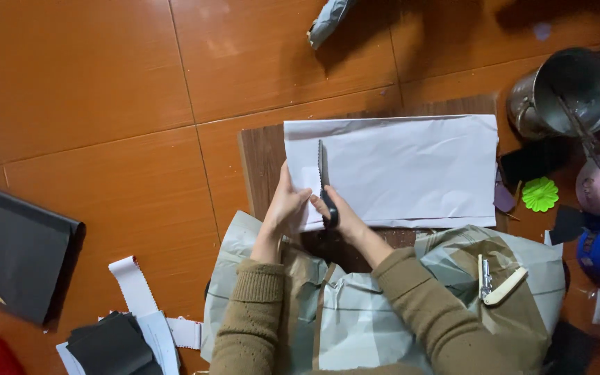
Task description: Constructing and wrapping a giraffe-shaped frame with paper and glue.
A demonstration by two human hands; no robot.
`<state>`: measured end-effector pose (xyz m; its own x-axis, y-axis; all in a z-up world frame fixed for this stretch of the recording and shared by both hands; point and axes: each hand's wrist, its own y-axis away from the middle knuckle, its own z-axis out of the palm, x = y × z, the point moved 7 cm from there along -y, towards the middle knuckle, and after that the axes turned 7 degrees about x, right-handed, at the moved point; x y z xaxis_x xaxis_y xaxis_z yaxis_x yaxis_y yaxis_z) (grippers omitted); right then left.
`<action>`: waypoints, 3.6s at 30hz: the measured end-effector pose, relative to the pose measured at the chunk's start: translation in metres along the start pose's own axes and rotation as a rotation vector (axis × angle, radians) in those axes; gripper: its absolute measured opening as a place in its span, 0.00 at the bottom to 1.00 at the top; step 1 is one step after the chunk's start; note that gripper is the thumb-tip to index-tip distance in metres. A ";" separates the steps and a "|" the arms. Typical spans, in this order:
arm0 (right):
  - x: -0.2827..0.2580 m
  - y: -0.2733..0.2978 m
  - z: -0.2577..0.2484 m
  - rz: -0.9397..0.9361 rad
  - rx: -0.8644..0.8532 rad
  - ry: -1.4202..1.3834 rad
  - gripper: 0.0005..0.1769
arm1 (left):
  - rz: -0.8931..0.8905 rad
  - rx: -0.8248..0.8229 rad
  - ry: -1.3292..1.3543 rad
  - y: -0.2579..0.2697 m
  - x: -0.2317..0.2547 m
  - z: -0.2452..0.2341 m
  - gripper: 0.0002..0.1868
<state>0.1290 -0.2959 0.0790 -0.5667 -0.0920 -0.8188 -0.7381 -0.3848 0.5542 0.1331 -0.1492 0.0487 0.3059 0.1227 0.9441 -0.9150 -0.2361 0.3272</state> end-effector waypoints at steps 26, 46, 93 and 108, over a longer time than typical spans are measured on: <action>0.019 -0.095 -0.020 -0.390 0.095 0.199 0.46 | -0.171 -0.017 0.115 -0.003 -0.006 -0.007 0.44; -0.078 0.093 -0.051 -0.001 -0.046 0.181 0.43 | -0.174 0.866 -0.214 0.009 -0.048 -0.243 0.54; 0.024 0.161 -0.029 0.144 0.079 0.014 0.49 | -0.100 0.042 0.010 0.044 -0.011 0.052 0.40; 0.030 0.127 -0.028 0.138 0.113 -0.004 0.51 | -0.332 0.069 -0.017 0.047 0.031 0.053 0.43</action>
<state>0.0285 -0.3735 0.1212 -0.6671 -0.1328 -0.7331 -0.6894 -0.2628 0.6750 0.1142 -0.2078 0.0958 0.5887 0.1882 0.7861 -0.7451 -0.2509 0.6180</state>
